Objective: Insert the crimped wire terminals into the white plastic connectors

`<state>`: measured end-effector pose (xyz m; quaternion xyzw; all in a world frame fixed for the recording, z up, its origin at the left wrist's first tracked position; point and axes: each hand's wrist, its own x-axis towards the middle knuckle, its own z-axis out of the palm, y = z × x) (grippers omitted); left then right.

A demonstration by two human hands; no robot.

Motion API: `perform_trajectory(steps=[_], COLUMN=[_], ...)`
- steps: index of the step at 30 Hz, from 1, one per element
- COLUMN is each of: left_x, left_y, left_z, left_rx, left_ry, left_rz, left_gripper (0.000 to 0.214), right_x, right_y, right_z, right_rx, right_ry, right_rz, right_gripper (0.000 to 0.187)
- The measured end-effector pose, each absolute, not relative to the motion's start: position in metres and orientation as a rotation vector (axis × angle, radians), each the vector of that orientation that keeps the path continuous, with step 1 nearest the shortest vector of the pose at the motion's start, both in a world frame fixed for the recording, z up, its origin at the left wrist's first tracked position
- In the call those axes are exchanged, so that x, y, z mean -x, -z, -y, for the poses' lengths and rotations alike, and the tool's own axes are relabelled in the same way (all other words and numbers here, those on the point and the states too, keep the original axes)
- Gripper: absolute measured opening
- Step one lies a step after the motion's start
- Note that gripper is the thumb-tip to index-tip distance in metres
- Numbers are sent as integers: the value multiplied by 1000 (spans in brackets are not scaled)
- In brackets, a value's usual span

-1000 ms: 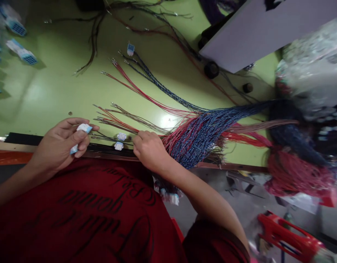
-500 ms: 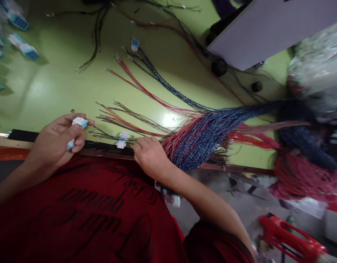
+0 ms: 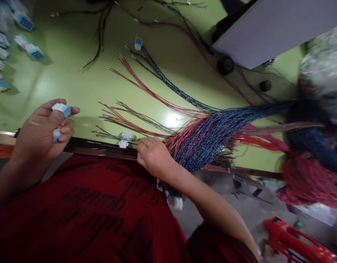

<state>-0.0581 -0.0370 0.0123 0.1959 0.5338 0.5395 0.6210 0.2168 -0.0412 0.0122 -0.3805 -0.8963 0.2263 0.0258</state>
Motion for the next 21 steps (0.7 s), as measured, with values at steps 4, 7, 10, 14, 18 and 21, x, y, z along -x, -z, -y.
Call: perform_trajectory(steps=[4, 7, 10, 14, 18, 21], left_x=[59, 46, 27, 14, 13, 13], left_y=[-13, -13, -13, -10, -9, -9], left_z=[33, 37, 45, 51, 51, 50], left_rx=[-428, -442, -519, -627, -718, -745], left_ry=[-1266, -1194, -952, -816, -784, -788], left_rz=[-1250, -1184, -1030, -1007, -1089, -1118], left_gripper=[16, 26, 36, 50, 59, 58], right_x=[-228, -217, -194, -178, -181, -184], right_y=[-27, -45, -63, -64, -49, -43], right_z=[39, 40, 43, 42, 37, 37], right_rx=[1114, 948, 651, 954, 1346, 1377], right_ry=[-996, -1269, -1602, -1616, -1379, -1261], right_rz=[2592, 2438, 2311, 1995, 1745, 1772], right_gripper=[14, 9, 9, 8, 9, 8])
